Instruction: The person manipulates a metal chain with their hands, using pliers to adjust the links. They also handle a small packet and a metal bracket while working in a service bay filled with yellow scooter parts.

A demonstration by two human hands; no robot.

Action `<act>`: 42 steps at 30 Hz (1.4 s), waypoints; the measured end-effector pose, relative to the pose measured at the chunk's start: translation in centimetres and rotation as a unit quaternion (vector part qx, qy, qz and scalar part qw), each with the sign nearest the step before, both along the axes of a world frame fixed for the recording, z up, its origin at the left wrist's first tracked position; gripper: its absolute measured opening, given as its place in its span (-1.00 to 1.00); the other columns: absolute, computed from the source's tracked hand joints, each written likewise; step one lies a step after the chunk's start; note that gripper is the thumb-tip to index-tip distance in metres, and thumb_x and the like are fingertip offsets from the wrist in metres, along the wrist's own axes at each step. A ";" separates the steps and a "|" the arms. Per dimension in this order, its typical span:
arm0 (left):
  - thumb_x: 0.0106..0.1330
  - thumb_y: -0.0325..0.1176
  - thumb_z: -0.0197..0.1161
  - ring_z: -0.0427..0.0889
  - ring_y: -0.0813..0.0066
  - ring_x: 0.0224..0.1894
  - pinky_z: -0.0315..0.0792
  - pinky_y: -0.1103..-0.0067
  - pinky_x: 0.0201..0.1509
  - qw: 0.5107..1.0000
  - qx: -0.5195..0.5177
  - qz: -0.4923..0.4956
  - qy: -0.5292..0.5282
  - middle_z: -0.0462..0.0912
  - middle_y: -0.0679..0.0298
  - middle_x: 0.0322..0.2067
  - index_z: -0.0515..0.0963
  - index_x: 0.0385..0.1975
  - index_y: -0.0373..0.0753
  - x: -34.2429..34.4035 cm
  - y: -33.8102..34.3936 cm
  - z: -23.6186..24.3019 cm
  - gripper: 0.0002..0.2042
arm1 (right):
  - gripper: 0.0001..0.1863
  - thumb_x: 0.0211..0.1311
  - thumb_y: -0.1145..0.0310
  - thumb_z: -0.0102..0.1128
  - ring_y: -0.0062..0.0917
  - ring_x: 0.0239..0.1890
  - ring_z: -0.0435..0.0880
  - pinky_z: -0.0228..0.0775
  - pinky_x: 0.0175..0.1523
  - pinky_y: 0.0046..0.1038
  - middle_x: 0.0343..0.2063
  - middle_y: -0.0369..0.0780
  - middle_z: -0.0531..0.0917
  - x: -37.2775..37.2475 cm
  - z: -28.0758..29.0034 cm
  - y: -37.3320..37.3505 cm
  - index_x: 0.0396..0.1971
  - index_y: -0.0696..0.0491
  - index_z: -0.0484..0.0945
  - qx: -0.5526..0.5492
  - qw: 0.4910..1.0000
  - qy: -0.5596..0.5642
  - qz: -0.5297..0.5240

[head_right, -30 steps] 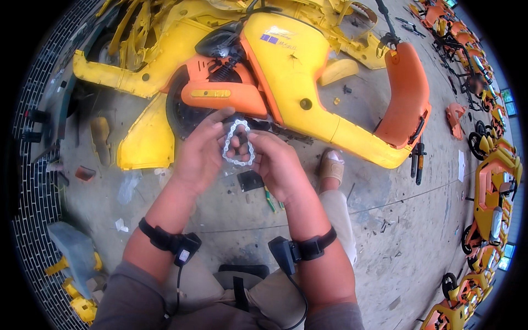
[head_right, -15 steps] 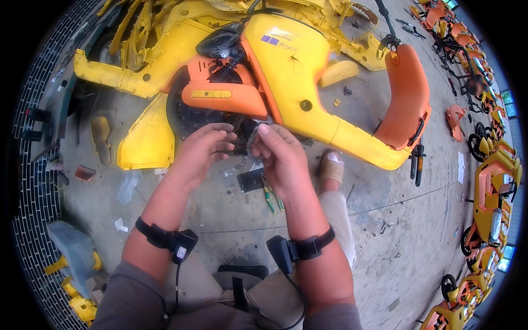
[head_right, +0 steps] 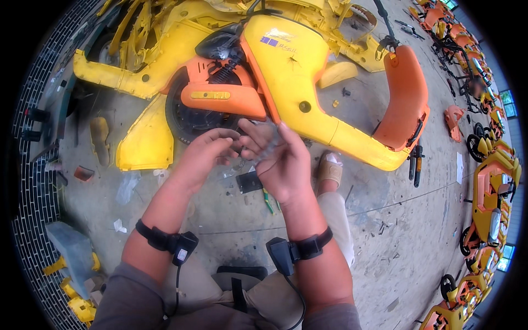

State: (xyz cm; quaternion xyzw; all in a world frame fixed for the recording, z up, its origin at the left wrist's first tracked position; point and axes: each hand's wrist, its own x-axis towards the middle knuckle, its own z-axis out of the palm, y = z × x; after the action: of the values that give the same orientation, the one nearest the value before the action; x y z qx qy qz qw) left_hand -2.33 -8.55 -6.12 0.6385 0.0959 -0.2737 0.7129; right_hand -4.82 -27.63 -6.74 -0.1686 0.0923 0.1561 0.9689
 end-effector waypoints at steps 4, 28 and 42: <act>0.42 -0.34 0.11 0.60 0.60 -0.16 0.46 0.61 -0.11 1.000 0.006 -0.009 -0.004 0.66 0.34 -0.13 0.56 0.03 -0.26 -0.1 -0.1 0.4 -0.73 | -0.30 0.35 0.07 0.09 -0.19 0.14 0.58 0.30 0.27 -0.27 0.32 0.09 0.39 -0.5 1.7 0.8 0.25 0.36 0.34 0.032 0.993 -0.109 0.036; 0.48 -0.29 0.00 0.57 0.63 -0.22 0.43 0.63 -0.16 0.999 0.023 0.014 -0.033 0.64 0.36 -0.25 0.56 -0.05 -0.24 -0.3 -0.4 0.1 -0.75 | -0.02 0.11 0.09 0.27 -0.18 0.49 0.13 0.06 0.44 -0.27 0.53 0.07 -0.06 -0.8 0.6 1.4 0.43 0.33 0.10 -0.061 0.971 -0.200 0.114; 0.51 -0.20 0.03 0.57 0.62 -0.19 0.44 0.61 -0.17 0.998 0.011 0.048 -0.042 0.65 0.34 -0.18 0.56 -0.02 -0.27 -0.5 -0.2 0.3 -0.71 | -0.22 0.21 0.23 0.27 -0.25 0.47 0.20 0.15 0.39 -0.27 0.55 0.03 -0.19 -0.7 -0.6 1.5 0.38 0.27 0.29 -0.163 0.962 -0.197 0.091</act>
State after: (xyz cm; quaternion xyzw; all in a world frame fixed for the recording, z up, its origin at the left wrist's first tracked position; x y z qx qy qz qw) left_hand -2.85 -8.76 -5.84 0.6520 0.0999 -0.2110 0.7214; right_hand -5.54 -26.14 -7.34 -0.3594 -0.0921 0.1903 0.9089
